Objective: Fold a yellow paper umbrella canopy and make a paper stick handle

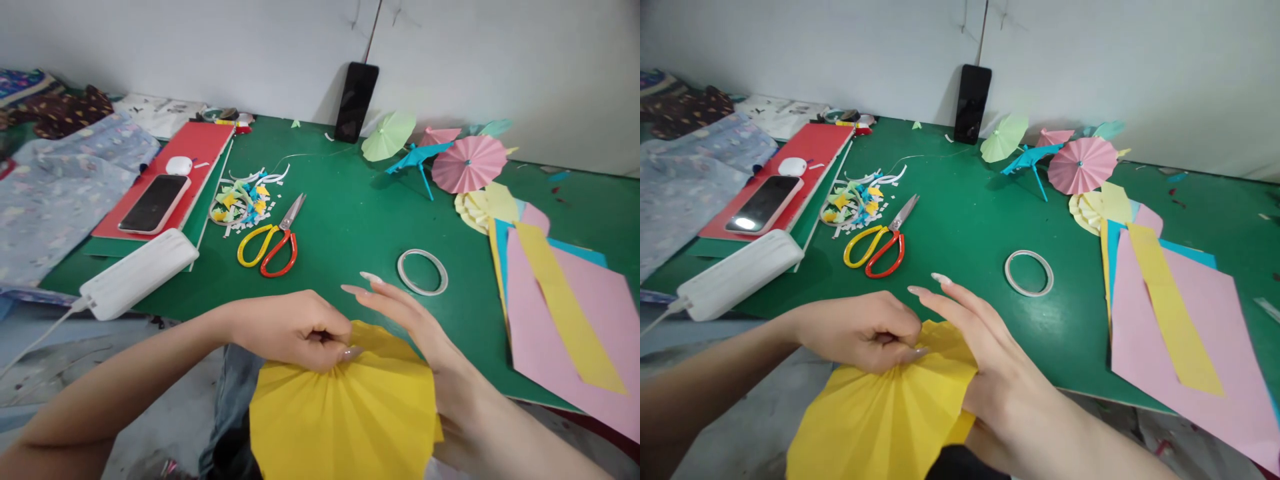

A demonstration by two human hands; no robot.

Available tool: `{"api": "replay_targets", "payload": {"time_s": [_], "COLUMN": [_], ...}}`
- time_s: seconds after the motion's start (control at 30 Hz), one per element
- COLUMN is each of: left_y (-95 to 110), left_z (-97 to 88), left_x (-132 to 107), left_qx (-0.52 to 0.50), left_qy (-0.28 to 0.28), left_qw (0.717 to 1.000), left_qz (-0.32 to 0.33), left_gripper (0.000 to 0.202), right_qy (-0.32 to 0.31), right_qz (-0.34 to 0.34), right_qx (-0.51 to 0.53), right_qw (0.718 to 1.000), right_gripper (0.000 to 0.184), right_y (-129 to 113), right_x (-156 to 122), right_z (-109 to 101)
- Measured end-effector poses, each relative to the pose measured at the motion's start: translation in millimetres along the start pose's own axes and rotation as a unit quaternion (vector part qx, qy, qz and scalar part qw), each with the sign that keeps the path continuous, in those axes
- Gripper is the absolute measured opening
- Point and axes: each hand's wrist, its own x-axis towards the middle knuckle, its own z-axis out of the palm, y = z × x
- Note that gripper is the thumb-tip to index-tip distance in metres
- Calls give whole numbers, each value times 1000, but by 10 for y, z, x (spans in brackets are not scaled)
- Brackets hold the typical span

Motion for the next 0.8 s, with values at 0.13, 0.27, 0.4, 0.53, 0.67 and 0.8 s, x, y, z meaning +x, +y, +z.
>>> {"api": "replay_targets", "payload": {"time_s": [0.13, 0.27, 0.4, 0.53, 0.67, 0.8], "left_y": [-15, -38, -74, -143, -177, -173], "left_z": [-18, -24, -30, -52, -75, -91], "left_x": [-1, -7, -11, -17, -16, 4], "left_qx": [-9, -33, -46, -38, -44, -29], "left_qy": [-11, -27, -6, 26, 35, 40], "left_qw": [1000, 999, 999, 998, 997, 996], "left_qz": [-7, -23, -23, -30, -54, -71], "left_gripper": [33, 32, 33, 34, 33, 33], "right_qy": [-26, -55, -53, -22, 6, -30], "right_qz": [-10, -8, -3, 18, 31, 28], "right_qx": [-1, 1, 27, 37, 16, 27], "right_qw": [1000, 998, 998, 999, 999, 999], "right_gripper": [40, 39, 29, 39, 58, 46], "right_y": [-32, -40, -18, -12, -4, 47], "right_x": [46, 82, 106, 138, 188, 231], "right_z": [-66, -95, -84, -55, -42, -69]}}
